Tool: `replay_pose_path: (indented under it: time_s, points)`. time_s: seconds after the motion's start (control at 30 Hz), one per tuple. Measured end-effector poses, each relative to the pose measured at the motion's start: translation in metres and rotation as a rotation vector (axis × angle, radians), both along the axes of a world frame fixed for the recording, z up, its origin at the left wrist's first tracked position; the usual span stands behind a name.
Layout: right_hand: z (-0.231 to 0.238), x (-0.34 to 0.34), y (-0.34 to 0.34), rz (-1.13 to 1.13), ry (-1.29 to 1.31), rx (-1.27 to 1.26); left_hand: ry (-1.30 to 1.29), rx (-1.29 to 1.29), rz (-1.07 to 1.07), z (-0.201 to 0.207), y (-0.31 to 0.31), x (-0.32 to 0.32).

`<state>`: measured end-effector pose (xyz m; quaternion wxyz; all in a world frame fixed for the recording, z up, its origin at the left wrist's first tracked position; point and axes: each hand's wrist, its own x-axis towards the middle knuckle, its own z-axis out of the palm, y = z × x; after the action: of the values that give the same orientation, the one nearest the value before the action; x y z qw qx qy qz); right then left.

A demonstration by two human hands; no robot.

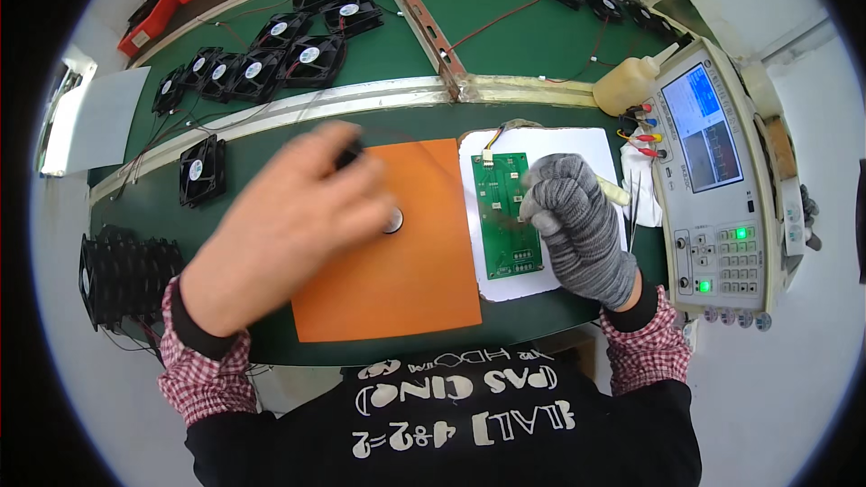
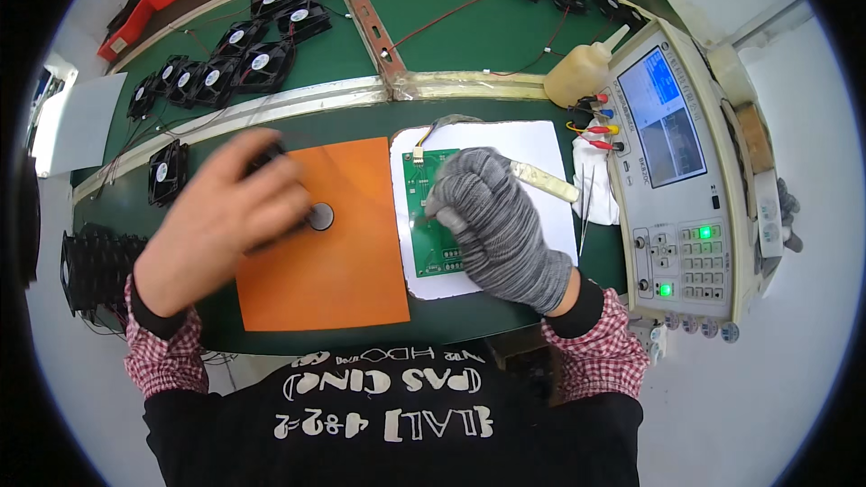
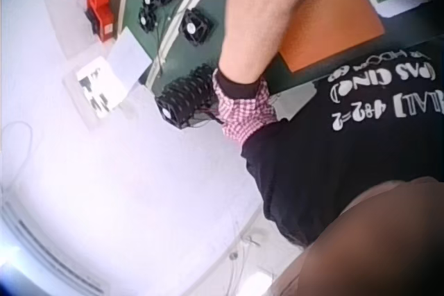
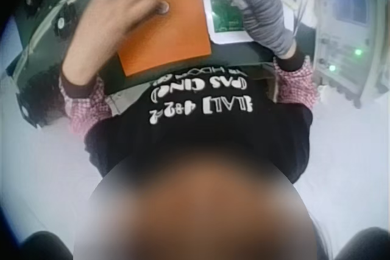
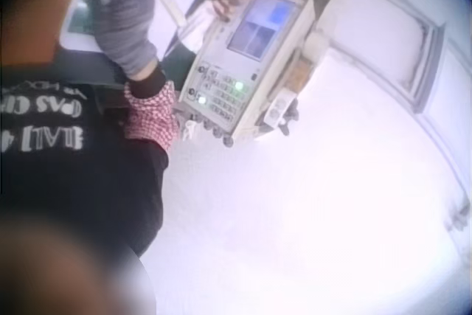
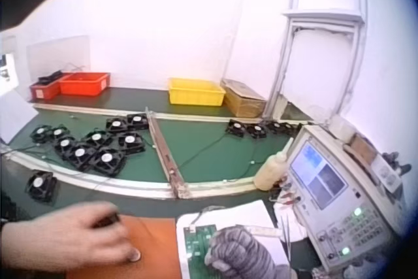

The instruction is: The person repeatedly picks up small black cooling fans from a tray, connects them to a green circuit board using red and black wires, and places them back on the tray. The person wears a glove on the right hand and handles the fans one at a time throughout the clip.

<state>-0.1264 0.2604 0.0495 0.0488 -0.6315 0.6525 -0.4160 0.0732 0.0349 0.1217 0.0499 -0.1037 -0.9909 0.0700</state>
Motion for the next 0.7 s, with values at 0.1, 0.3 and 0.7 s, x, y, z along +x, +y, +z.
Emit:
replay_pose_path:
  time_s: [0.1,0.3,0.7]
  points:
    - [0.015,0.033,0.002,0.026,-0.676,0.166,-0.048,0.272,-0.404,-0.015,0.033,-0.004]
    - [0.038,0.010,0.027,0.175,-0.762,0.680,0.066,0.063,0.156,0.007,-0.020,0.010]
    - [0.010,-0.026,0.011,-0.063,-0.676,0.379,0.444,0.073,0.163,-0.022,-0.031,-0.005]
